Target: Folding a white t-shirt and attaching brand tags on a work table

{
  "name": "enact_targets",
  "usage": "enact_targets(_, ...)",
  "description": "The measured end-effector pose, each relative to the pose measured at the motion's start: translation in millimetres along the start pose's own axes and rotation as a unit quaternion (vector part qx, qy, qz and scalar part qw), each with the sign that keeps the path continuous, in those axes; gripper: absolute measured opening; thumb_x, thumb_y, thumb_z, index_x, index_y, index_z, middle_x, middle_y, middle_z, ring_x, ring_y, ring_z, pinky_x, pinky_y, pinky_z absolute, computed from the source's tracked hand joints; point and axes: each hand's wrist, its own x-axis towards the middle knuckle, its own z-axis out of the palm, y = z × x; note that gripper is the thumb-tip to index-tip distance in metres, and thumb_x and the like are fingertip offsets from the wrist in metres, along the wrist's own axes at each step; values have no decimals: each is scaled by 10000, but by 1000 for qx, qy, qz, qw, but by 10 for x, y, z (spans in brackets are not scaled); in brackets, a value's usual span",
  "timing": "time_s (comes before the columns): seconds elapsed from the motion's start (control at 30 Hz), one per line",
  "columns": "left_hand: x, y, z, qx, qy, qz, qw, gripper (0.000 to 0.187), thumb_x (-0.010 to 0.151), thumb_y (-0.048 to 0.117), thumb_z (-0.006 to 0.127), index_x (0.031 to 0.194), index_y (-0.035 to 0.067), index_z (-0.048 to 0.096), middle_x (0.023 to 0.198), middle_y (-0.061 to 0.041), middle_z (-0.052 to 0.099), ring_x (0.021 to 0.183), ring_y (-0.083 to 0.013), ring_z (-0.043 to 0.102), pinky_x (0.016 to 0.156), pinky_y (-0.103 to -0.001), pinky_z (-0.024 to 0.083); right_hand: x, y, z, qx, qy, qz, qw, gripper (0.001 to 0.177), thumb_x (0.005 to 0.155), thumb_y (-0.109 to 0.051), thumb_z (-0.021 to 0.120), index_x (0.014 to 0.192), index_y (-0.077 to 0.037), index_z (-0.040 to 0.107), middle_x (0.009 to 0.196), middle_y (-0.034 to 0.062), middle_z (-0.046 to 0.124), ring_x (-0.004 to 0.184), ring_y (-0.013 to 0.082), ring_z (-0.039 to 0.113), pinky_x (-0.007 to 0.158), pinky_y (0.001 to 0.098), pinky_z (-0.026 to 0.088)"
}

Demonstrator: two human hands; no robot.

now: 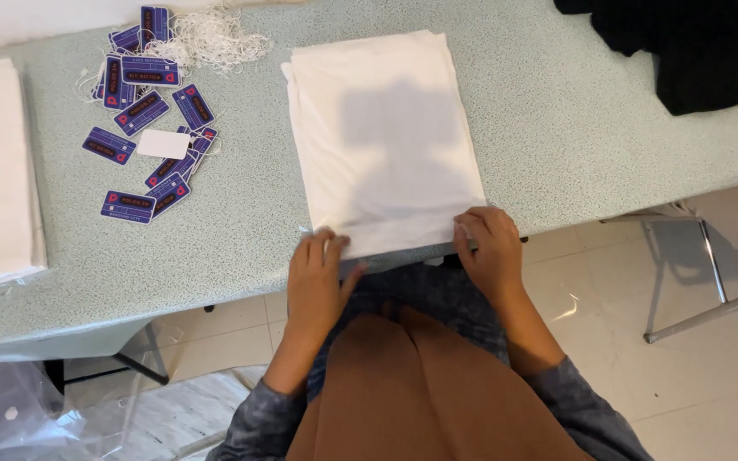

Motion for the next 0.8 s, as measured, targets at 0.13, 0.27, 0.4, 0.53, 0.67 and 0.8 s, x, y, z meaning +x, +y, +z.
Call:
enact_targets(0.13,-24,-173,19,62,-3,-20,998,656,758,502,813,1303,208,598,1245,-51,576,1234,-311,544,1052,-473,448,32,199,32,-32,-9,25,999,84,958,-153,750,983,-73,755,988,77,695,997,275,681,928,411,508)
enact_targets(0.27,58,20,-123,70,-1,20,997,737,687,405,880,1327,185,591,1278,-87,583,1279,-341,522,1142,-544,345,46,222,-185,148,-39,119,981,103,996,-106,676,1038,-89,769,1016,84,733,1050,305,688,952,438,511)
enact_targets(0.4,270,442,272,-8,17,173,985,845,610,252,894,1378,127,564,1445,-157,560,1397,-386,483,1176,-593,346,-49,174,-416,289,80,268,916,202,1104,-14,498,1131,-26,698,1106,157,715,1146,264,640,1069,419,460)
enact_targets(0.53,363,716,910,-43,67,228,970,685,805,175,777,1446,112,544,1470,-154,561,1406,-368,504,1188,-554,349,-337,443,-509,309,142,281,897,176,1128,20,480,1162,6,652,1118,184,694,1117,275,653,1083,434,484)
enact_targets(0.67,387,739,943,8,41,251,967,651,946,215,686,1542,122,441,1575,-110,467,1469,-326,442,1219,-489,354,-628,680,-660,337,180,330,863,141,1149,-10,501,1164,-9,641,1087,146,656,1007,229,662,1018,352,563)
enact_targets(0.8,246,699,840,-41,-4,238,971,638,974,-72,557,1563,120,405,1612,-78,437,1497,-317,427,1256,-470,327,-847,818,-696,345,187,377,839,153,1168,-42,479,1153,-37,631,1065,105,633,927,183,626,898,289,564)
